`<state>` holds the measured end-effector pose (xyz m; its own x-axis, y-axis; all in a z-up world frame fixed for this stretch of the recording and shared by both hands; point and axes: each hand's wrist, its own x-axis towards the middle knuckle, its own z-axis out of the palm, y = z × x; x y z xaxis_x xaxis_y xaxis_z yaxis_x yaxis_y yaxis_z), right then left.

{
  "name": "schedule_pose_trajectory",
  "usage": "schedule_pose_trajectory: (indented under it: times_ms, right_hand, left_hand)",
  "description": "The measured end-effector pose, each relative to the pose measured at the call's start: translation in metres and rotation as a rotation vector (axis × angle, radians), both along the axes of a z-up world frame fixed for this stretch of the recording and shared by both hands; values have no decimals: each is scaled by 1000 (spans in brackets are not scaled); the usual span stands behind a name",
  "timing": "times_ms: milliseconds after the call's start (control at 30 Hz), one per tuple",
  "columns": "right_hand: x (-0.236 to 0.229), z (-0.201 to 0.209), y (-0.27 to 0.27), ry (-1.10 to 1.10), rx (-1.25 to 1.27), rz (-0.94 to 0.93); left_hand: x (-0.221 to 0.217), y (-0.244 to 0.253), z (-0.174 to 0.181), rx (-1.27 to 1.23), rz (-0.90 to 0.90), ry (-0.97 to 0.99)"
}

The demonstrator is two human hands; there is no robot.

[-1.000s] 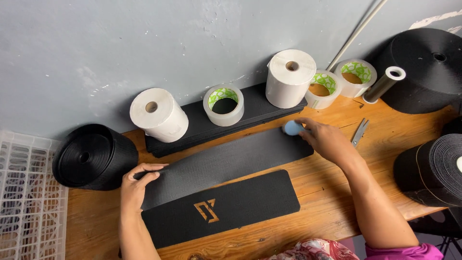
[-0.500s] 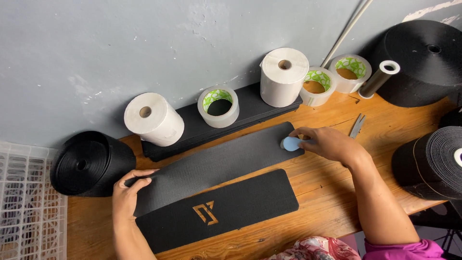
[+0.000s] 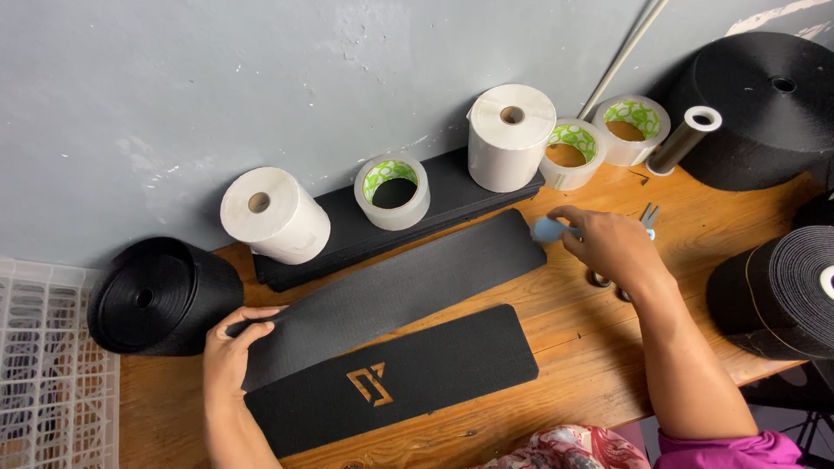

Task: Cleaning a strip of black material using a liquid applicator and then folding it.

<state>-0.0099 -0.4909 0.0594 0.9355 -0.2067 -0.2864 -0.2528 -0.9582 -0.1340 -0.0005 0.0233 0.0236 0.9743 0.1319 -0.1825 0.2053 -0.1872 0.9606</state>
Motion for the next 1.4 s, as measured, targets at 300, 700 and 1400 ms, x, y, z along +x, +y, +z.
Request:
schedule_pose_trajectory:
  times_ms: [300, 700, 1400]
  right_hand:
    - [5, -13, 19, 60, 139, 70]
    - [8, -24, 10, -30, 107, 65]
    - [7, -45, 18, -318, 162, 219]
  left_hand:
    - [2, 3, -7, -20, -56, -30]
    - [-1, -1, 0, 8, -41, 2]
    - [3, -2, -12, 2, -92, -32]
